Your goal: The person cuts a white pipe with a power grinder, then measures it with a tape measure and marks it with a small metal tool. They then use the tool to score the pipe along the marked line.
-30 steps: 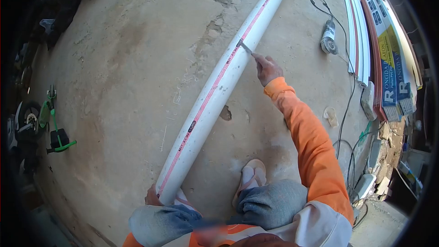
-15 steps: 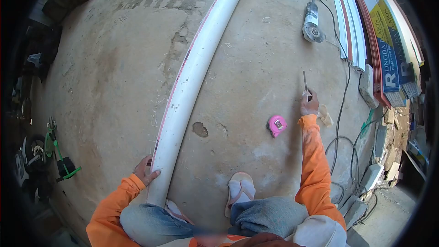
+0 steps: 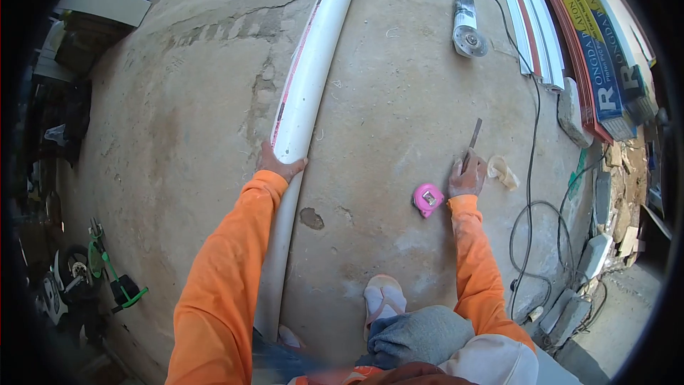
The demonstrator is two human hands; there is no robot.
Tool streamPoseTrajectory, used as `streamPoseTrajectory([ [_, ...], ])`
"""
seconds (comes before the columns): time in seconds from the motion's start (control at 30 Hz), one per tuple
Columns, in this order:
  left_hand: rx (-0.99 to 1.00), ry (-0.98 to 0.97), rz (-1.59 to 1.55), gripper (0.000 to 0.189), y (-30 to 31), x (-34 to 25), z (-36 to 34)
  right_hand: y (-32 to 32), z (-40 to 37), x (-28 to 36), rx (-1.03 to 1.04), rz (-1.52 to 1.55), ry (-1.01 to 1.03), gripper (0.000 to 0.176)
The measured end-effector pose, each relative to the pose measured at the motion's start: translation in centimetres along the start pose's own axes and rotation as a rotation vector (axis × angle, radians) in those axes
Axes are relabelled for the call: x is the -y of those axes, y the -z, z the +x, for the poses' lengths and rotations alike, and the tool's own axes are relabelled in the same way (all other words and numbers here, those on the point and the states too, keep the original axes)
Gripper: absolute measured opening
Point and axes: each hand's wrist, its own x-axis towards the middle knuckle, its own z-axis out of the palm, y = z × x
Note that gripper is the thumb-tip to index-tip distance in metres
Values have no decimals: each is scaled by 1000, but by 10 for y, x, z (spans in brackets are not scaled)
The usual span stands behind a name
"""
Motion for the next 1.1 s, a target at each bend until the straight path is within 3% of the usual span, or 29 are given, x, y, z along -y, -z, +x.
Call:
streamPoseTrajectory([
  [0.03,-78,60,56,92,-5,-12,-8,7,-8,17,-60,-38,76,44],
  [0.1,-111,102,120,91,-13,-25,-18,17,-31,52,110,41,139,48],
  [0.17,-179,128,211,106,-15,-27,-20,22,-56,71,258,-59,296,55],
  [0.3,-171,110,219,105,-15,-21,-15,24,-78,79,362,-145,312,60],
  [0.43,-143,40,118,103,-11,-11,-9,32,-77,77,313,-169,231,61],
  [0.5,-85,-30,36,102,-6,-8,-6,39,-79,76,457,-155,61,59],
  [0.6,-63,-51,104,102,0,7,-15,55,-82,73,424,44,-94,56],
  [0.63,31,-18,102,102,6,10,-20,67,-86,79,457,50,-113,56],
  [0.67,53,-2,121,102,12,12,-32,82,-87,84,501,177,-236,54],
  [0.73,138,68,443,98,27,-19,-66,114,-89,91,556,295,-378,52],
  [0.77,120,-23,485,97,31,-43,-90,130,-94,99,688,501,-575,49],
  [0.8,259,-5,208,96,33,-64,-112,146,-98,109,805,711,-776,47],
  [0.9,772,103,-464,90,28,-125,-170,183,-104,150,870,969,-908,41],
  [0.93,941,240,-522,84,33,-166,-174,196,-83,159,862,967,-916,41],
  [0.97,1105,384,-580,79,43,-200,-173,213,-50,172,925,1122,-1112,40],
  [1.0,1106,388,-588,79,40,-201,-163,217,-25,177,989,1273,-1306,38],
  [1.03,1167,463,-655,74,34,-197,-147,196,-12,164,963,1110,-1313,38],
  [1.1,1221,546,-724,70,35,-196,-114,123,5,110,756,581,-921,39],
])
